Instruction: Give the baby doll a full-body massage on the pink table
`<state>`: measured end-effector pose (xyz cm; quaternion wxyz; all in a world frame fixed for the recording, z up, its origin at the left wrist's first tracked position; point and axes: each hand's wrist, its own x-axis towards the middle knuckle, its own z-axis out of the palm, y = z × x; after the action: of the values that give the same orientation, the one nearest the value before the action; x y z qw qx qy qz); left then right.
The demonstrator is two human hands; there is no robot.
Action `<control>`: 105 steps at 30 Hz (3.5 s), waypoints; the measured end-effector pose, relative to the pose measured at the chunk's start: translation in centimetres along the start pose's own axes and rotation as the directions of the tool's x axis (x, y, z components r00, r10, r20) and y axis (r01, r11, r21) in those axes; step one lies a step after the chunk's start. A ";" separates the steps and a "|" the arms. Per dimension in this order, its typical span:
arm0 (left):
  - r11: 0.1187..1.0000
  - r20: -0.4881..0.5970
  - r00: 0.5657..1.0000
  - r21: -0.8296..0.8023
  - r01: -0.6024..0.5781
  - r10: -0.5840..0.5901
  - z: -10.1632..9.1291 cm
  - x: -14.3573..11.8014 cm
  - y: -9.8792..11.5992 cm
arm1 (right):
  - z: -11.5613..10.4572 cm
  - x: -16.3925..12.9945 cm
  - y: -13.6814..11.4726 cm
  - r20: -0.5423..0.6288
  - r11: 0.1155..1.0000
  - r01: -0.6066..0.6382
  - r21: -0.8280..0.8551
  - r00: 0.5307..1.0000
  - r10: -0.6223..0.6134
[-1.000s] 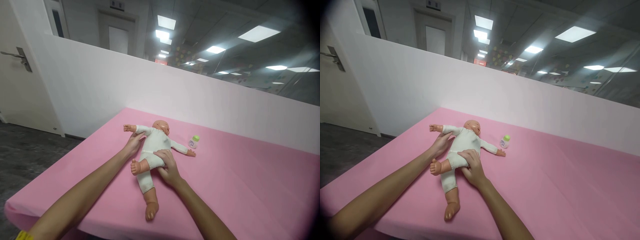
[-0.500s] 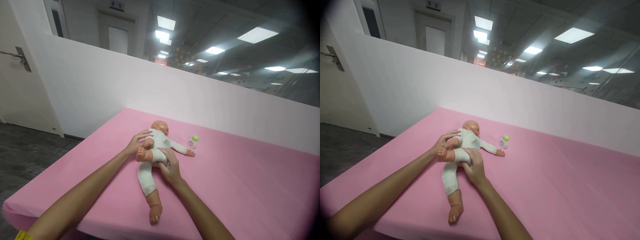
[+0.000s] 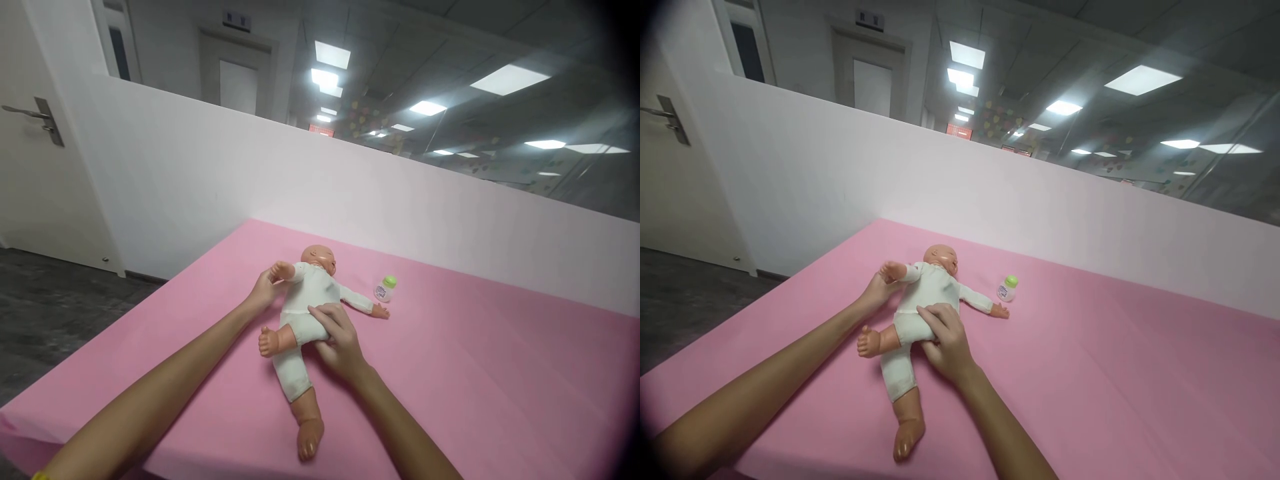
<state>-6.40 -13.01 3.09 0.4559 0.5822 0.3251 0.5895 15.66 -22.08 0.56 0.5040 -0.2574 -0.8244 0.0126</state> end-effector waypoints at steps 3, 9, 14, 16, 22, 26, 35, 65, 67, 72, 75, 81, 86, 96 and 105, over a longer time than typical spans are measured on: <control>0.992 0.129 0.989 0.087 -0.087 0.075 0.1 -0.3 0.3 | 0.2 0.1 -0.2 -0.085 0.997 -0.074 -0.012 0.994 0.073; 0.984 0.193 0.979 0.151 -0.097 0.067 0.2 -0.5 0.4 | 0.2 0.4 -0.5 -0.105 0.992 -0.122 -0.045 0.988 0.117; 0.996 0.017 0.999 0.087 -0.032 0.031 0.2 -0.2 -0.2 | -0.2 0.3 -0.3 -0.023 1.000 -0.011 -0.005 1.000 0.011; 0.999 -0.077 0.997 0.040 -0.008 0.012 0.1 0.2 -0.6 | -0.4 0.3 -0.2 0.009 0.998 0.070 -0.004 0.998 -0.070; 1.000 -0.123 0.992 -0.010 0.006 -0.007 0.0 0.6 -0.9 | -0.3 0.2 -0.2 0.022 0.993 0.107 -0.041 0.994 -0.106; 0.994 -0.051 0.998 0.101 -0.033 0.039 0.5 -0.2 -0.5 | 0.2 0.1 -0.2 -0.076 0.997 0.027 -0.074 0.997 -0.033; 0.950 0.101 0.990 0.284 -0.127 0.102 1.0 -1.2 0.7 | 0.5 0.2 -0.3 -0.136 0.994 -0.083 -0.072 0.988 0.072; 0.997 -0.063 0.998 0.070 0.022 -0.018 0.3 0.0 -0.7 | -0.3 0.3 0.4 0.059 0.999 -0.006 -0.043 0.998 0.009; 0.998 -0.104 0.993 0.008 0.055 -0.054 0.2 0.3 -0.8 | -0.2 0.3 0.3 0.080 0.998 0.008 -0.055 0.997 -0.003; 0.996 -0.120 0.991 0.059 0.073 -0.066 0.3 0.0 -0.3 | -0.1 0.2 0.0 0.048 0.998 -0.021 -0.062 0.999 0.024; 0.987 0.006 1.000 0.158 0.024 -0.025 0.3 -0.4 0.3 | 0.1 0.3 0.0 -0.008 0.993 -0.100 -0.065 0.995 0.099; 0.951 0.174 0.985 0.304 -0.061 0.007 0.3 -0.6 0.9 | 0.3 0.5 0.0 -0.094 0.975 -0.215 -0.050 0.973 0.209; 0.990 0.027 1.000 0.141 0.005 -0.008 0.5 -0.4 0.4 | 0.3 0.2 0.0 -0.040 0.987 -0.142 -0.072 0.989 0.139; 0.997 -0.038 0.997 -0.033 0.064 -0.066 -0.3 0.3 -0.7 | 0.5 -0.1 0.0 -0.004 0.995 -0.077 -0.067 0.997 0.077; 0.968 0.204 0.979 0.248 -0.041 -0.011 -0.2 -0.3 0.5 | 0.1 0.1 0.4 -0.104 0.968 -0.250 0.012 0.963 0.250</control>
<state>-6.71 -13.40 3.37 0.4049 0.6949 0.3444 0.4844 15.74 -21.66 0.52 0.5406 -0.3600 -0.7578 0.0622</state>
